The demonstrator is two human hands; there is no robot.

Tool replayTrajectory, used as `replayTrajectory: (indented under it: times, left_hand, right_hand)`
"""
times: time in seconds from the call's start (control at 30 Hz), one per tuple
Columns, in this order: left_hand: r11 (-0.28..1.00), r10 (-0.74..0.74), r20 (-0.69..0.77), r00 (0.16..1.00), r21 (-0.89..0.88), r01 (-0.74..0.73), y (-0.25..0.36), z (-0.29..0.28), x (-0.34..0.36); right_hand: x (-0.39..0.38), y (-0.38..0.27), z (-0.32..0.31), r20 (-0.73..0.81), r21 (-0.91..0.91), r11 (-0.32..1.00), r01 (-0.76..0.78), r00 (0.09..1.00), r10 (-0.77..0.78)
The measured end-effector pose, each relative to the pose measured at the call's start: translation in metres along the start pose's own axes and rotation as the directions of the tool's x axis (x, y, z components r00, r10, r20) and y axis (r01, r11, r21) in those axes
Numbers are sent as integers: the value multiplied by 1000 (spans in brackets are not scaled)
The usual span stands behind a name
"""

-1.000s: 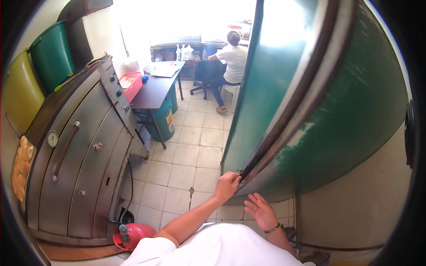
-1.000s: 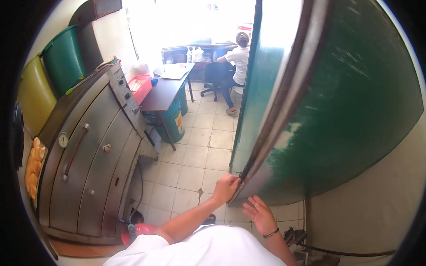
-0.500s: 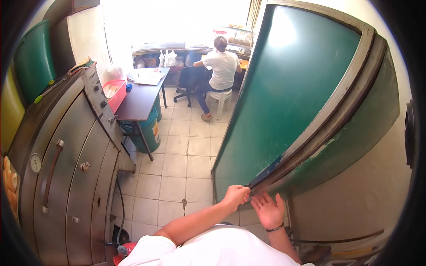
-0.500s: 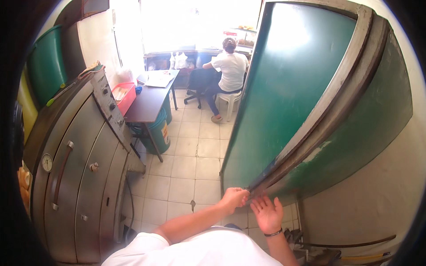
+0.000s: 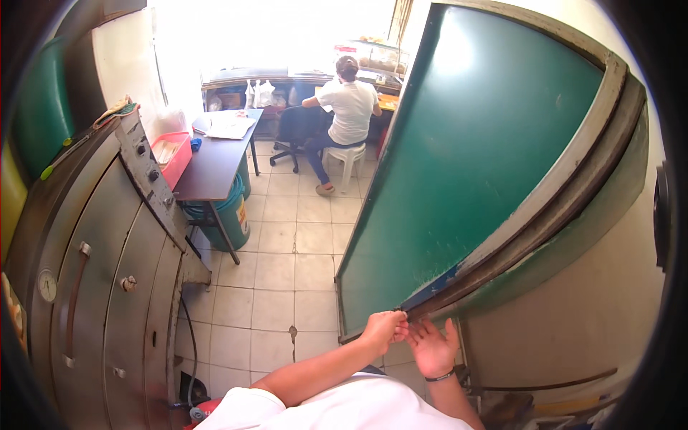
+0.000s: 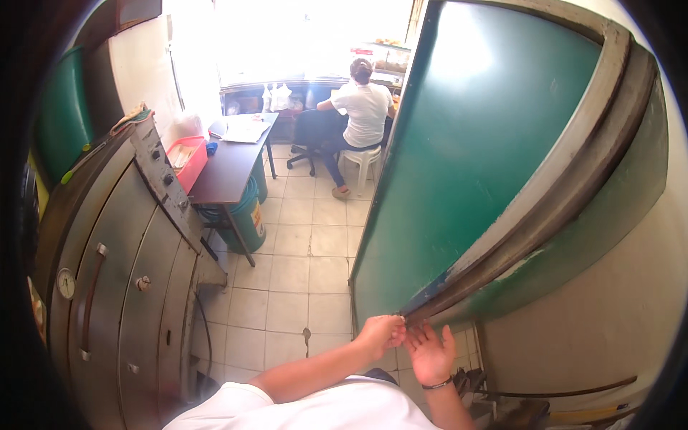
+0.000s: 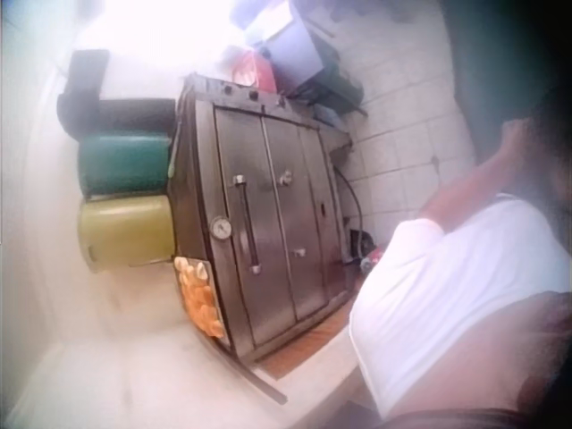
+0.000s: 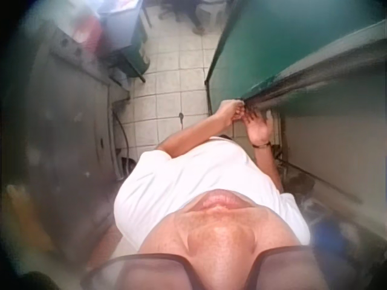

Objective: The person shapes dough into rings and places them on baking trays, moves the trays into a proofer, washes a dish and a cloth in a sink, and then handles a cardboard box.

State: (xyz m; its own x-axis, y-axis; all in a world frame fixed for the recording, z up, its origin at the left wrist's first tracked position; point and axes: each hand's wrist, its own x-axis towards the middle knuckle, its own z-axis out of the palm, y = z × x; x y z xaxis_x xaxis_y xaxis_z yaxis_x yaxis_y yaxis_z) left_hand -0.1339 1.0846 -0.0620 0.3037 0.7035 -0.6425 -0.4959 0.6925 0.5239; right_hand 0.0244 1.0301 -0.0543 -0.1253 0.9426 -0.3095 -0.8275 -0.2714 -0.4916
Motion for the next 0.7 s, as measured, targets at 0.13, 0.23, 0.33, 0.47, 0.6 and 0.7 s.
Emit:
replayTrajectory:
  times: [0.13, 0.23, 0.33, 0.47, 0.6, 0.7]
  left_hand:
    - [999, 32, 13, 999, 23, -33, 2, -4, 2]
    - [995, 23, 6, 1000, 94, -24, -3, -18, 12]
    - [989, 37, 30, 999, 142, -41, -14, -23, 22]
    - [942, 205, 97, 974, 249, -223, -24, -19, 24]
    - [810, 444, 116, 888, 371, -454, -33, -33, 20]
    - [714, 596, 80, 799, 401, -574, -35, -52, 15]
  right_hand:
    - [0, 3, 8, -21, -20, 1000, 10, 1000, -11]
    - [1, 3, 6, -9, -1, 1000, -6, 1000, 6]
    - [2, -2, 1, 5, 48, 999, -2, 1000, 1]
    - [3, -1, -34, 103, 71, 997, 26, 994, -34]
    - [12, -6, -48, 85, -189, 972, -141, 984, 159]
    - [8, -70, -83, 90, -500, 854, -144, 972, 216]
